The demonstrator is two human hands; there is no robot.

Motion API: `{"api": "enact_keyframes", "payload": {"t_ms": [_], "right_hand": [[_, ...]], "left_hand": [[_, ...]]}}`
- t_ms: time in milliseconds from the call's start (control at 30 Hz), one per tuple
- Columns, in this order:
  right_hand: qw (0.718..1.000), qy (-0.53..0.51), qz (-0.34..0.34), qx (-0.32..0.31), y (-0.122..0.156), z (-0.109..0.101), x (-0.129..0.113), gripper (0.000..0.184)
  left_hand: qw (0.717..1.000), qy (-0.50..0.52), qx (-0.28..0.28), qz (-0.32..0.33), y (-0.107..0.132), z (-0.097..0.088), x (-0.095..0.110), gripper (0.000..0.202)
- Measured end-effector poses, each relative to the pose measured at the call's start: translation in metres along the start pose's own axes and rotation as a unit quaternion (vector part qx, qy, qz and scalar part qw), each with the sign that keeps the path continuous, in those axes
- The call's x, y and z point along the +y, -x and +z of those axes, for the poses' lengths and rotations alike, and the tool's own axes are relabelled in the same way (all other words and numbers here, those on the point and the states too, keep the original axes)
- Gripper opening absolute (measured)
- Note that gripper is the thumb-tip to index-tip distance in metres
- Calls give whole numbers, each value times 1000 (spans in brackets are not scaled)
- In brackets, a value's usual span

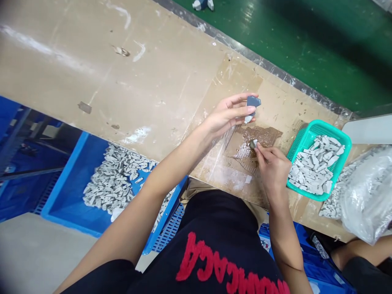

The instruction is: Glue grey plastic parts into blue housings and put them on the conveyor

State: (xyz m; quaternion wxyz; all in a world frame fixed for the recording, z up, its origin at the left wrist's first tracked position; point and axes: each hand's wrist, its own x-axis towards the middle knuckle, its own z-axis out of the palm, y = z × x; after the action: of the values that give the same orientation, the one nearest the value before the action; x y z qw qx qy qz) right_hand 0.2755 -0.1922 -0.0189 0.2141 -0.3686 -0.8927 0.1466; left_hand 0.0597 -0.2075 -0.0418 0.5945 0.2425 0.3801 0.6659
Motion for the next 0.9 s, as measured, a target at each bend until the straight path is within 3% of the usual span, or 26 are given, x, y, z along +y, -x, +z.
{"api": "enact_keyframes", "payload": {"t_ms": [267,467,633,900], "right_hand": [[1000,21,-23,-2,0,0,-3,21],[997,7,-27,71,0,-6,-9,18],[996,4,-27,84,0,-8,-6,18],[998,-6,-23,63,7,-4,-2,19]], "left_hand": [[1000,11,-11,-15,3,2,3,43],[999,46,4,-19,4,5,6,37],[998,64,4,-14,9,6,10,35],[999,46,11,-21,7,4,1,39]]}}
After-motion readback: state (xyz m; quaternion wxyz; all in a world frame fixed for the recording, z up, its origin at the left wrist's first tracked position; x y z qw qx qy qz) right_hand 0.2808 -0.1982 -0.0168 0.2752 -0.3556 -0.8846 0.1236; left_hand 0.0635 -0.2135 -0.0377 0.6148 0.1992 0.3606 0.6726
